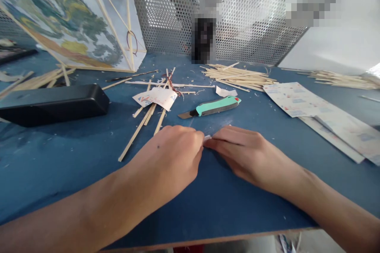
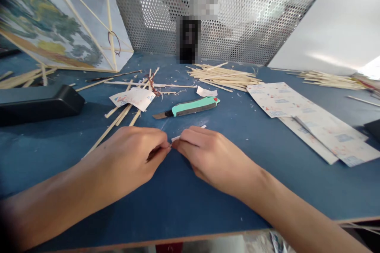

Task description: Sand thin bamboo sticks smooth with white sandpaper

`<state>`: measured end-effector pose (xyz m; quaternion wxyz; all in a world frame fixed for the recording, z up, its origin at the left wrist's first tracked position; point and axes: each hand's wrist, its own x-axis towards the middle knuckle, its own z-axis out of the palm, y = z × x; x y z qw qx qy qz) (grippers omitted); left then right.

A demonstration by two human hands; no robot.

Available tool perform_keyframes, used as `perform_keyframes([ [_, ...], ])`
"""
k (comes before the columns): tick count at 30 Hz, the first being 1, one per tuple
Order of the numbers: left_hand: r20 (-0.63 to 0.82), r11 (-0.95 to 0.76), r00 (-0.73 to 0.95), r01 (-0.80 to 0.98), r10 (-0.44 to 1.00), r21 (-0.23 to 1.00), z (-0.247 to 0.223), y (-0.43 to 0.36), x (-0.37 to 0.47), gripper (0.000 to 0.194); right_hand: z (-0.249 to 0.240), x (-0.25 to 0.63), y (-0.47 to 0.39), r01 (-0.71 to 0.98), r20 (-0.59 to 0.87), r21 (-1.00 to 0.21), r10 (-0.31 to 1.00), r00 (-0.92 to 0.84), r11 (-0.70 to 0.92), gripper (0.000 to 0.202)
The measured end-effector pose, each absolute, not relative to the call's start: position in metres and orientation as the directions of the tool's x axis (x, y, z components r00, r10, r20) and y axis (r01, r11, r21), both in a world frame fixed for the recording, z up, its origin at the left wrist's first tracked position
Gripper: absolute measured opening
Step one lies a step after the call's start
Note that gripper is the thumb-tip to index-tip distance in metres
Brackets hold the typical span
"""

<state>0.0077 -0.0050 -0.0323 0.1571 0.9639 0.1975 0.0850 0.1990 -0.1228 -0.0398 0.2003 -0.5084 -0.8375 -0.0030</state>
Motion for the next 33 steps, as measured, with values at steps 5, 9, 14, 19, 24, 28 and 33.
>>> perform_keyframes([
  [5, 0.093, -0.866, 0.901, 0.373, 0.424, 0.334, -0.032, -0.005, 0.008, 0.033, -0.036, 0.218, -0.125, 0.964, 0.238, 0.004, 0.937, -0.258, 0.264, 0.023],
  [9, 0.096, -0.868, 0.902, 0.370, 0.421, 0.333, -0.032, -0.005, 0.009, 0.033, -0.039, 0.223, -0.127, 0.980, 0.225, 0.144, 0.959, -0.171, 0.141, 0.024],
  [14, 0.096, -0.866, 0.903, 0.366, 0.419, 0.340, -0.034, -0.005, 0.009, 0.030, -0.043, 0.201, -0.125, 0.932, 0.318, -0.110, 0.901, -0.296, 0.345, 0.026],
  [19, 0.095, -0.868, 0.904, 0.365, 0.417, 0.336, -0.035, -0.006, 0.008, 0.030, -0.042, 0.212, -0.125, 0.933, 0.320, -0.075, 0.894, -0.312, 0.353, 0.027],
  [24, 0.088, -0.883, 0.914, 0.352, 0.396, 0.312, -0.034, -0.006, 0.009, 0.029, -0.042, 0.206, -0.125, 0.959, 0.323, 0.045, 0.904, -0.280, 0.281, 0.027],
  [28, 0.119, -0.888, 0.914, 0.337, 0.389, 0.312, -0.034, -0.006, 0.009, 0.027, -0.043, 0.197, -0.123, 0.939, 0.328, -0.030, 0.891, -0.314, 0.342, 0.029],
  [33, 0.083, -0.872, 0.903, 0.379, 0.422, 0.309, -0.033, -0.008, 0.009, 0.030, -0.045, 0.213, -0.124, 0.977, 0.286, 0.100, 0.935, -0.208, 0.186, 0.028],
])
